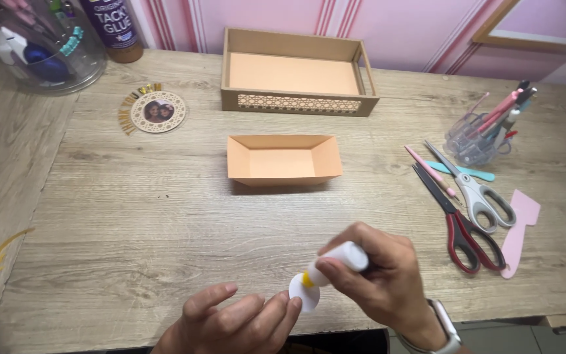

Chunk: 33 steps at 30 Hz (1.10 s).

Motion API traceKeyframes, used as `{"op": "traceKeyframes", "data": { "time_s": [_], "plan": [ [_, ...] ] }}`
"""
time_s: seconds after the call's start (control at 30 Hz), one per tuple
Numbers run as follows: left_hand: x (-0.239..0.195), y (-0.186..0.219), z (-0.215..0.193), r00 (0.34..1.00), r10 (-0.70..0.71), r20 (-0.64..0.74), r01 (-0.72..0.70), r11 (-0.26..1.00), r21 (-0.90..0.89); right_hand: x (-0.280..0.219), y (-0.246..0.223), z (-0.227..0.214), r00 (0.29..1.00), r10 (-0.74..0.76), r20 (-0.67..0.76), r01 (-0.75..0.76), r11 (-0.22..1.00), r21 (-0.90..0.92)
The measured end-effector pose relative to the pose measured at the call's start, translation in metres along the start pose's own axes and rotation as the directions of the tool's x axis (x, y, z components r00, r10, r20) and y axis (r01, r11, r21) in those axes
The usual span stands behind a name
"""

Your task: Assembling a small paper box and decorating it with a wooden heart using glue and tape

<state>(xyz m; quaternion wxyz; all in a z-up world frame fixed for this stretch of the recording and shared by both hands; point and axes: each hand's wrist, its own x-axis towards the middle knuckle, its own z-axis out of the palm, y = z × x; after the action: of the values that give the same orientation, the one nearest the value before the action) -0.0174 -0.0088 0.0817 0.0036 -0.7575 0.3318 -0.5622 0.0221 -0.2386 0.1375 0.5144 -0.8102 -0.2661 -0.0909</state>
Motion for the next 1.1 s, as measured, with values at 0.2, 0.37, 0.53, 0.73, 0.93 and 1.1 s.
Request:
{"op": "traceKeyframes", "data": {
  "time_s": [0.2, 0.37, 0.53, 0.73, 0.93, 1.1],
  "plan": [
    [-0.001, -0.003, -0.003, 1.0, -0.004, -0.001, 0.004, 1.0, 0.004, 0.0, 0.002, -0.002, 1.0, 0.01, 0.007, -0.01, 0.999, -0.043],
    [-0.002, -0.001, -0.006, 0.999, 0.002, 0.039, -0.004, 1.0, 0.026, 0.005, 0.001, 0.004, 1.0, -0.021, -0.001, 0.021, 1.0, 0.013],
    [-0.003, -0.007, -0.009, 0.999, 0.013, 0.039, -0.014, 1.0, 0.024, 0.001, 0.0, -0.003, 1.0, 0.006, 0.017, -0.006, 1.0, -0.008],
    [-0.008, -0.002, -0.008, 0.999, -0.013, 0.05, 0.012, 1.0, 0.029, 0.001, 0.004, 0.002, 1.0, 0.004, -0.018, -0.005, 0.999, -0.032],
    [-0.008, 0.002, -0.002, 1.0, -0.03, 0.009, 0.029, 0.999, 0.029, 0.003, 0.005, 0.007, 0.999, -0.006, -0.035, 0.006, 1.0, 0.012],
    [-0.011, 0.0, -0.002, 1.0, -0.004, 0.022, 0.003, 1.0, 0.03, 0.0, 0.016, -0.017, 0.97, -0.007, -0.244, -0.013, 0.997, -0.079]
  ]
}}
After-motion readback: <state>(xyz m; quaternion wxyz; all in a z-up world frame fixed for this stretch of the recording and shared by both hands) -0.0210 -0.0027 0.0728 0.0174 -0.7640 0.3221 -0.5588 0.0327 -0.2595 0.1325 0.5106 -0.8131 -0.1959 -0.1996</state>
